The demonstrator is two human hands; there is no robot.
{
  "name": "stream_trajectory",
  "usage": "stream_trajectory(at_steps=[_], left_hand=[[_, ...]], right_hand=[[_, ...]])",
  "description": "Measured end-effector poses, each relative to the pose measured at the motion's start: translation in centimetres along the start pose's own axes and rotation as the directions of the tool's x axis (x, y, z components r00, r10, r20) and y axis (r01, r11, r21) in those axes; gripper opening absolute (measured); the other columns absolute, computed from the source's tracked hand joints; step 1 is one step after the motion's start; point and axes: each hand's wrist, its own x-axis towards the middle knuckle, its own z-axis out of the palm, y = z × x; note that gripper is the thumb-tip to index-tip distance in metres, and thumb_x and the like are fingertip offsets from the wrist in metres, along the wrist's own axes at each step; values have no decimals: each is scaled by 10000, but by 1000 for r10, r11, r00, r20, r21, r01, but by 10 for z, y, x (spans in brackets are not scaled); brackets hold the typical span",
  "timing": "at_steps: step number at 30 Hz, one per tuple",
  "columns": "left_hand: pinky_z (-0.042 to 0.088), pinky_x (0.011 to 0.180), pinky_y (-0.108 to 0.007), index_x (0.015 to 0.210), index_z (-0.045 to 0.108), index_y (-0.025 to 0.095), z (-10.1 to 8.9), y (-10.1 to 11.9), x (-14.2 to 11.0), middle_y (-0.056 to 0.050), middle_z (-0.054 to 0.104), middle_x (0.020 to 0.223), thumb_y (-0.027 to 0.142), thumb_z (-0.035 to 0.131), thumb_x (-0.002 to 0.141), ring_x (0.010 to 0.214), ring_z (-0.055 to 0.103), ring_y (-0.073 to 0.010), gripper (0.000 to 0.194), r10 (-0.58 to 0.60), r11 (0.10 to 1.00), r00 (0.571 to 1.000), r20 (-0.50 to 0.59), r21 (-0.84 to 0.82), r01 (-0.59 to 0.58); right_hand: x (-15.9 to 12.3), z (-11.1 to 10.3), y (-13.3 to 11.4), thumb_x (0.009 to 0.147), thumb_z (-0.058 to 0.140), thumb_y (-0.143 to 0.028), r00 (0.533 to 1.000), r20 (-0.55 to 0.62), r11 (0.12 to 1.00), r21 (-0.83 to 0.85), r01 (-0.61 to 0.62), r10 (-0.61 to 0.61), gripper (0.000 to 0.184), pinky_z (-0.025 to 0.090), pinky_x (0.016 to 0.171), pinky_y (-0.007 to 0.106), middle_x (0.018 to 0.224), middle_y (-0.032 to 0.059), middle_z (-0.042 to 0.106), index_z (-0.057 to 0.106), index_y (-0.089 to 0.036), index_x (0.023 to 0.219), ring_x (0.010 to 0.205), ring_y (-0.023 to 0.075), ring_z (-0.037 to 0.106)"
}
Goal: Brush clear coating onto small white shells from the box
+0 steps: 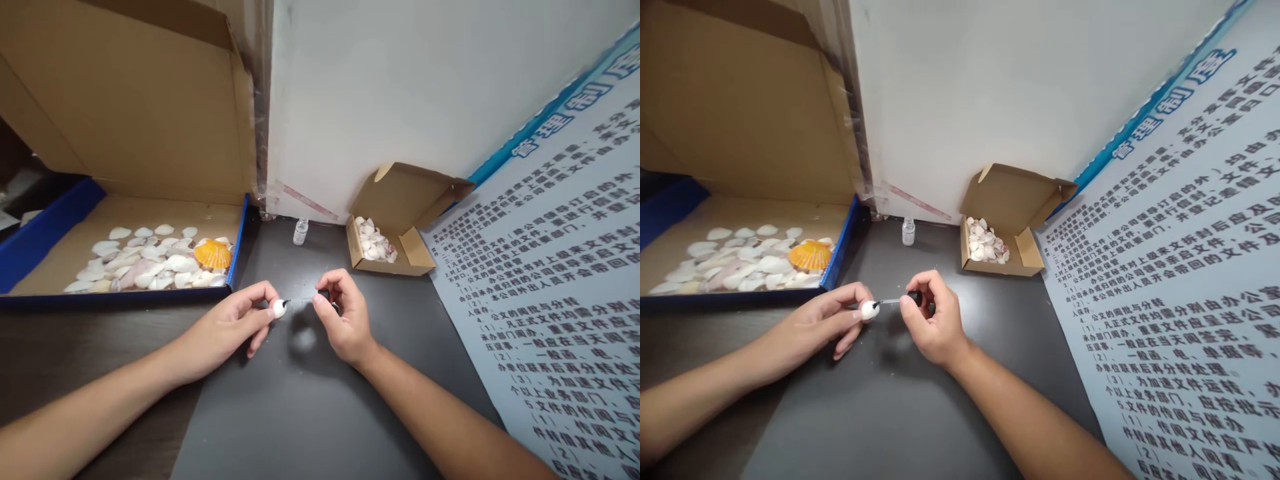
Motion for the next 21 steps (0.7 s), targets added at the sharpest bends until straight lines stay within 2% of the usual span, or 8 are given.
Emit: stream_trajectory(at_steps=[4, 10, 16, 21], left_hand=[[342, 506, -227, 854, 485, 218, -1, 3, -1, 79, 467, 499, 485, 554, 917, 477, 409, -108, 283, -41, 999, 999, 8, -35, 42], [280, 457, -211, 878, 492, 214, -2, -3, 0, 100, 370, 509, 531, 551, 910, 457, 291, -89, 324, -31, 995, 999, 14, -94, 32], [287, 443, -201, 824, 465, 217, -2, -4, 3, 108, 345, 499, 560, 575, 881, 443, 273, -82, 365, -12, 990, 999, 32, -138, 16], [280, 426, -197, 820, 461, 218, -2, -3, 4, 117, 332, 481, 576, 598, 857, 428, 256, -78, 385, -15, 982, 1000, 22, -188, 19]], right_hand=[[0, 0, 1, 835, 567, -258, 999, -24, 1000, -3, -26, 26, 81, 377, 516, 230, 688, -44, 500, 512, -220, 881, 556, 109, 436], [-3, 1, 3, 884, 513, -267, 999, -47, 1000, 4, 6, -5, 52, 391, 528, 237, 685, -35, 496, 518, -216, 894, 569, 117, 451], [-3, 4, 1, 861, 570, -248, 999, -29, 998, -59, -21, 20, 67, 384, 509, 227, 678, -45, 504, 517, -217, 887, 544, 107, 440], [-3, 3, -1, 902, 505, -234, 999, -23, 999, -41, 31, -32, 26, 389, 529, 225, 684, -41, 496, 520, -213, 905, 563, 108, 451]])
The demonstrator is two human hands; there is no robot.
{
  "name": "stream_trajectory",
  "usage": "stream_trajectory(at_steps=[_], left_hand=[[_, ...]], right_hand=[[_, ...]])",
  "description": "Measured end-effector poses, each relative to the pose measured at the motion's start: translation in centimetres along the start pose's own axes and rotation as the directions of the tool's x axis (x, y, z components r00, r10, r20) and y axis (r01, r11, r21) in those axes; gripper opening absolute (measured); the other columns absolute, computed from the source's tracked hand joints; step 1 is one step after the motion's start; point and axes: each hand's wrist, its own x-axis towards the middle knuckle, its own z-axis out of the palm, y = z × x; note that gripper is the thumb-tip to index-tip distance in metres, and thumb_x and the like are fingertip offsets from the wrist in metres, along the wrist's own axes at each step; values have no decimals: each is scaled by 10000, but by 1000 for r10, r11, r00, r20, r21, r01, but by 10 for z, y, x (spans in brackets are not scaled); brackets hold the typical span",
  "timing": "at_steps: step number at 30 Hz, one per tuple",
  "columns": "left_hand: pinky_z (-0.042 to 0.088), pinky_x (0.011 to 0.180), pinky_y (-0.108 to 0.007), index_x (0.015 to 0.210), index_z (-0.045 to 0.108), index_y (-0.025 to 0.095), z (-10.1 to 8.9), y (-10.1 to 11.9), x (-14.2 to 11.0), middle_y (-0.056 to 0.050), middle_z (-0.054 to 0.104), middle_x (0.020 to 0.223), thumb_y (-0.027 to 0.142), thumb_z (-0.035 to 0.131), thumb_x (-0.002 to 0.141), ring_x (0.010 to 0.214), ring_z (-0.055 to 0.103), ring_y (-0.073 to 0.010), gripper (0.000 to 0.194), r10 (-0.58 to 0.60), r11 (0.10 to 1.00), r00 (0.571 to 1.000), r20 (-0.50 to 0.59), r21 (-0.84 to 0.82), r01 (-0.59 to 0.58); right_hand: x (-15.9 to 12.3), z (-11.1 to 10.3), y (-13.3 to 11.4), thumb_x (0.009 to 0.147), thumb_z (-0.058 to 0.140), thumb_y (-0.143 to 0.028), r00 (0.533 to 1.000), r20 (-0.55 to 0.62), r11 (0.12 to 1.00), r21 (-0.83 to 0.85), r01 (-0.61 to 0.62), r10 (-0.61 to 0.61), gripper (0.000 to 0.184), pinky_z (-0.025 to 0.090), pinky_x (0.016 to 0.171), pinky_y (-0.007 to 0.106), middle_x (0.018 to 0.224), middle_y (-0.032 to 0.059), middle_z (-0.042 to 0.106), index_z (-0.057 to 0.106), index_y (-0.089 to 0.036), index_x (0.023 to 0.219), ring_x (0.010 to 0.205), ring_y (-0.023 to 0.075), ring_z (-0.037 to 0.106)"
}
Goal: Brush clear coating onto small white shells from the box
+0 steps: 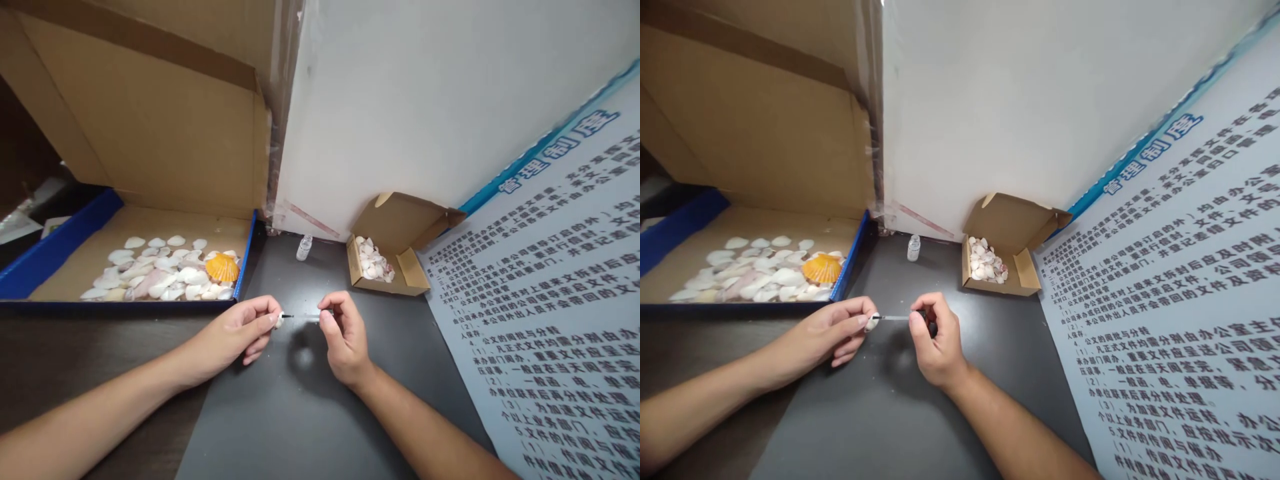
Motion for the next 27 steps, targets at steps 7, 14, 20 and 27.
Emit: stream_trajectory(at_steps=[7, 14, 20, 27], left_hand=[[282, 429, -188, 813, 475, 206, 0, 1, 0, 115, 351, 472, 588, 621, 840, 422, 258, -68, 410, -22, 1000, 1000, -7, -7, 22], [285, 430, -177, 818, 470, 202, -3, 1, 0, 112, 381, 468, 555, 619, 859, 417, 278, -58, 385, -50, 998, 999, 6, -37, 50], [308, 433, -175, 834, 483, 198, -3, 3, 0, 106, 409, 461, 545, 618, 859, 418, 287, -60, 373, -55, 997, 998, -9, -45, 55], [302, 430, -179, 824, 478, 202, -1, 5, 0, 106, 398, 454, 554, 622, 848, 417, 275, -62, 381, -71, 996, 997, -24, -60, 69]], right_hand=[[-1, -1, -1, 852, 565, -232, 999, -19, 999, -30, -40, 39, 65, 352, 477, 211, 655, -53, 479, 507, -213, 874, 512, 94, 404], [-1, -3, 1, 944, 462, -221, 1000, 24, 1000, 29, -8, 7, 72, 370, 524, 205, 679, -47, 489, 529, -210, 919, 554, 92, 444], [0, -1, -2, 857, 602, -215, 999, 16, 999, -23, -30, 30, 88, 332, 474, 187, 622, -79, 420, 519, -218, 884, 508, 80, 383], [-2, -2, -2, 892, 519, -196, 999, 2, 999, -7, 46, -46, 48, 369, 496, 184, 675, -62, 479, 515, -228, 927, 528, 79, 427]])
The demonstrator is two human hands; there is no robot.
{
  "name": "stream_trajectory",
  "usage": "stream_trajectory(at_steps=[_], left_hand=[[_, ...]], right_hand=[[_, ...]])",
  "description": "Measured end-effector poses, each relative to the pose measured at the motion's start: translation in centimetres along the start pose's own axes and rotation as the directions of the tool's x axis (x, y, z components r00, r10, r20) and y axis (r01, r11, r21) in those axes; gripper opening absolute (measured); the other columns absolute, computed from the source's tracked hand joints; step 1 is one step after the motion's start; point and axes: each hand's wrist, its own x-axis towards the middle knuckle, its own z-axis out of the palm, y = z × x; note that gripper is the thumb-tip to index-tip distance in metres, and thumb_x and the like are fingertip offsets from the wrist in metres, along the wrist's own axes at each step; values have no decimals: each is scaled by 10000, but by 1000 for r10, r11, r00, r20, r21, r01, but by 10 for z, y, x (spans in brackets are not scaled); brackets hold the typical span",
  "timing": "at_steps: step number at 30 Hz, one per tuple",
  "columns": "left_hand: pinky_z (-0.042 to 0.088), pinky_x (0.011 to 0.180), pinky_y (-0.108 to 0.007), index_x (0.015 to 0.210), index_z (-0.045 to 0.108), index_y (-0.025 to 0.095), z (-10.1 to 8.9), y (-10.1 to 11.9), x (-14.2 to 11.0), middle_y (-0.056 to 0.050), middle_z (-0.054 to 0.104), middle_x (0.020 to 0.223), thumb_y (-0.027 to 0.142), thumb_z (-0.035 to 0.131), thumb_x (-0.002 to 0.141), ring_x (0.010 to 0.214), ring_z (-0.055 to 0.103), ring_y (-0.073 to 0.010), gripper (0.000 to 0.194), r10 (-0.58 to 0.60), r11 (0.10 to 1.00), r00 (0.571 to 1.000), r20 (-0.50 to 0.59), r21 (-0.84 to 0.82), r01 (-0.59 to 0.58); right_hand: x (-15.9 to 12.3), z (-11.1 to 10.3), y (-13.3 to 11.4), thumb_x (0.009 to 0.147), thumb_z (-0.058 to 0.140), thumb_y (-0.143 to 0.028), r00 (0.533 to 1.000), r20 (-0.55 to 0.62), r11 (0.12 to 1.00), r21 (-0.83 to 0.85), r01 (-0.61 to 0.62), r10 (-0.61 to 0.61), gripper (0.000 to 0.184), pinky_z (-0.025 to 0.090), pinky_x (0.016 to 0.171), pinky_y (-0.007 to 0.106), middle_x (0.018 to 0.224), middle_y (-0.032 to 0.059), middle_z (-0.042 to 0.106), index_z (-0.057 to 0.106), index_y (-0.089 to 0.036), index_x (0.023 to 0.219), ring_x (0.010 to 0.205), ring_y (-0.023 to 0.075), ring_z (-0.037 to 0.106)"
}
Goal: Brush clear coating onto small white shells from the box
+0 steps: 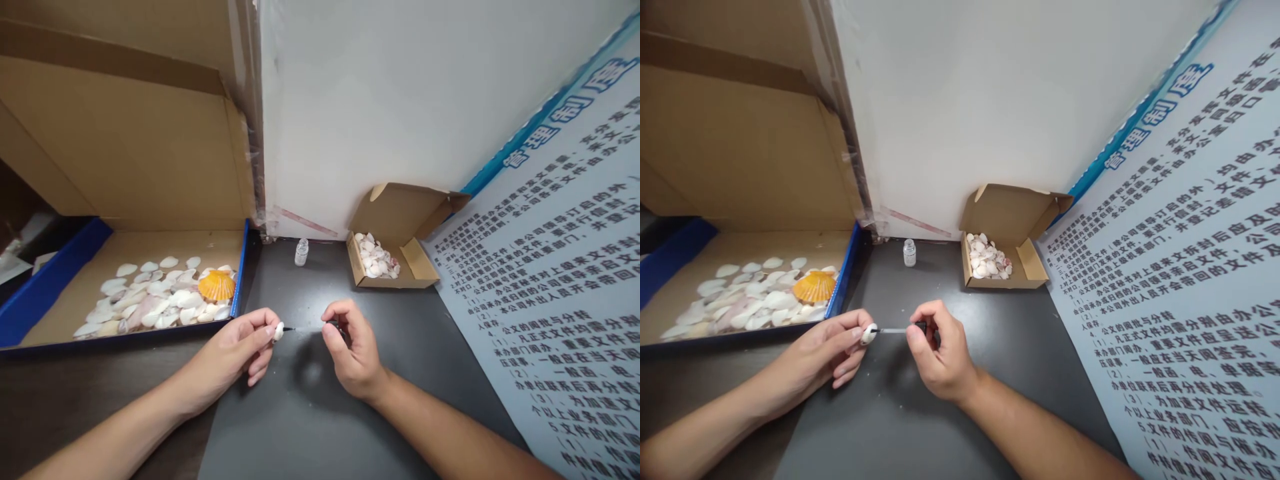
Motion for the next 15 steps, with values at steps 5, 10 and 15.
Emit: stream_trajectory(at_steps=[5, 10, 15], left_hand=[[303, 434, -184, 830, 485, 202, 1, 0, 0, 103, 402, 458, 570, 624, 841, 423, 276, -65, 394, 3, 1000, 1000, 3, -4, -3], [299, 438, -184, 822, 485, 199, 1, 0, 0, 101, 402, 454, 566, 619, 847, 424, 286, -65, 391, -9, 1000, 1000, -7, 9, 9], [317, 432, -185, 828, 478, 202, 0, -1, 0, 100, 416, 447, 575, 616, 842, 410, 295, -65, 398, -16, 1000, 1000, -8, 5, 16]], right_hand=[[1, 1, 0, 848, 619, -198, 1000, 26, 999, -38, -13, 14, 134, 339, 473, 179, 636, -84, 407, 512, -230, 923, 507, 73, 386], [0, 0, -1, 865, 588, -194, 1000, 8, 1000, -26, -6, 6, 104, 349, 484, 179, 642, -80, 413, 514, -233, 927, 515, 76, 395], [0, 0, 1, 894, 547, -199, 999, 30, 1000, 12, -22, 21, 69, 370, 500, 184, 666, -67, 460, 517, -231, 947, 534, 81, 431]])
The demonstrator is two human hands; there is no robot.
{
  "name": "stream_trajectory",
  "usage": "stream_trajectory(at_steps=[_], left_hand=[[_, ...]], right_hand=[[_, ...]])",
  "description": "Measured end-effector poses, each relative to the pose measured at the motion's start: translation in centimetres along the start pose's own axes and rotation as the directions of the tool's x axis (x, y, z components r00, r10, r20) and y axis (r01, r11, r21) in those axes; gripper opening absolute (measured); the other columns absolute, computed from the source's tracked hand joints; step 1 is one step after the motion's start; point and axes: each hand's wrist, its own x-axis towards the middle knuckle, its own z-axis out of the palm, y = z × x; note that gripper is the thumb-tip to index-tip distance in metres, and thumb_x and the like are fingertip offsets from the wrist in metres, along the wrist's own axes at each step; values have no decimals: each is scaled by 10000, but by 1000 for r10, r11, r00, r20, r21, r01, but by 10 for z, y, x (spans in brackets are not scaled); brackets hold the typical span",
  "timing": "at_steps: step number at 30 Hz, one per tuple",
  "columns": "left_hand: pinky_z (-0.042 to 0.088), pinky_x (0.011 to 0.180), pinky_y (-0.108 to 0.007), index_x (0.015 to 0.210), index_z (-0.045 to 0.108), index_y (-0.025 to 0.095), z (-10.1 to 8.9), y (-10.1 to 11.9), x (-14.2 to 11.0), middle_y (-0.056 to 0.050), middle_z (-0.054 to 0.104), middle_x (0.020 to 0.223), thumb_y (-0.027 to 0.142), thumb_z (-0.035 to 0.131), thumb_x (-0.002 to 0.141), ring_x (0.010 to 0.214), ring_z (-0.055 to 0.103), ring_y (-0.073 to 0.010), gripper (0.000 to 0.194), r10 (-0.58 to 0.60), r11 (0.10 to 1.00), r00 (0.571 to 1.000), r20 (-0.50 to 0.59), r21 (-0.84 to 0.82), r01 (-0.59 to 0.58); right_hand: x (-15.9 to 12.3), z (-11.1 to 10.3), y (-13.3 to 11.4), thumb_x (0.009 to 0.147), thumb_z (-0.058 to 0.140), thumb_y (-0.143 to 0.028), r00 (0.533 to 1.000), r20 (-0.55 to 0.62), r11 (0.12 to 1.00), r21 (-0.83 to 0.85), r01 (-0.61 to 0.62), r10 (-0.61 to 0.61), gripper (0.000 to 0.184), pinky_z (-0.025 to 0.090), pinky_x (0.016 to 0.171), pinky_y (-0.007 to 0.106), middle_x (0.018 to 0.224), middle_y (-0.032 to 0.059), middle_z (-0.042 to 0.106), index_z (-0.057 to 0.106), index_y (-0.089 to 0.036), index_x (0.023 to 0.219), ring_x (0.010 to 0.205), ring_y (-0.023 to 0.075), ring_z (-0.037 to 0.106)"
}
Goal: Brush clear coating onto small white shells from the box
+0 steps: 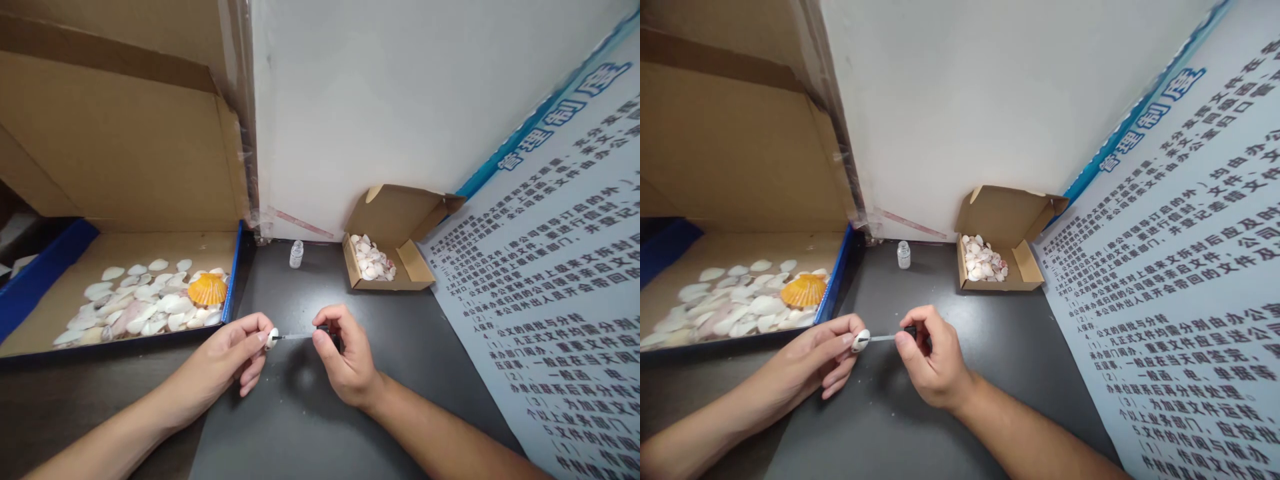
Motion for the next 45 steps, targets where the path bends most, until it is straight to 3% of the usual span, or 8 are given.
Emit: stream_trajectory(at_steps=[4, 9, 26, 31, 34, 37, 41, 45], left_hand=[[346, 434, -188, 835, 470, 205, 0, -1, 0, 95, 445, 439, 568, 598, 854, 391, 333, -67, 385, -3, 1000, 1000, 1, 12, 3], [358, 424, -189, 834, 456, 213, 1, -2, 0, 98, 455, 421, 573, 592, 850, 366, 349, -70, 385, -6, 1000, 1000, 9, -1, 6], [346, 454, -199, 823, 473, 210, -2, -1, -1, 88, 473, 454, 565, 605, 859, 409, 358, -73, 380, 19, 1000, 999, 40, 17, -19], [339, 450, -192, 826, 466, 211, 0, 0, -1, 94, 463, 448, 533, 592, 875, 405, 341, -70, 350, 23, 1000, 999, 29, 1, -23], [332, 448, -190, 833, 465, 210, 1, 0, -1, 93, 464, 450, 515, 575, 889, 406, 354, -71, 329, 21, 1000, 1000, 23, -7, -21], [338, 450, -193, 830, 465, 209, 2, 0, -1, 88, 472, 458, 515, 577, 888, 407, 369, -73, 330, 26, 1000, 999, 22, 1, -26], [351, 438, -197, 836, 470, 213, 1, -2, -2, 87, 466, 447, 501, 579, 885, 394, 353, -77, 312, 34, 999, 999, 19, -4, -34], [367, 419, -194, 831, 480, 212, 2, -2, 0, 89, 445, 475, 466, 586, 879, 392, 340, -76, 279, 29, 999, 1000, 6, -36, -29]], right_hand=[[0, 1, 0, 825, 651, -202, 1000, -17, 999, -40, -21, 20, 162, 335, 467, 178, 632, -85, 406, 518, -229, 912, 500, 72, 376], [-1, -1, -1, 878, 549, -193, 1000, -4, 1000, -18, -6, 6, 69, 374, 495, 185, 659, -68, 468, 523, -232, 929, 526, 81, 428], [0, -2, -3, 921, 468, -193, 1000, 9, 999, -44, 20, -20, 81, 391, 507, 219, 650, -52, 475, 533, -225, 958, 529, 103, 453], [-1, 0, -3, 855, 609, -214, 1000, -29, 993, -121, 4, -8, 119, 354, 470, 215, 651, -63, 448, 509, -227, 918, 507, 95, 406], [-2, -1, -1, 921, 518, -221, 1000, -6, 996, -88, 9, -9, 48, 382, 508, 230, 658, -48, 470, 548, -220, 959, 525, 105, 430], [-2, -2, 0, 983, 427, -238, 1000, 31, 997, -76, 10, -8, 186, 407, 563, 255, 674, -21, 519, 610, -211, 964, 569, 123, 474], [1, -2, -1, 941, 549, -274, 1000, 16, 996, -94, -12, 14, 116, 405, 566, 252, 720, -7, 568, 635, -207, 906, 596, 123, 489], [3, -1, -3, 950, 506, -249, 1000, 28, 999, -34, 7, -6, 134, 410, 584, 241, 740, -6, 581, 625, -208, 900, 618, 117, 499]])
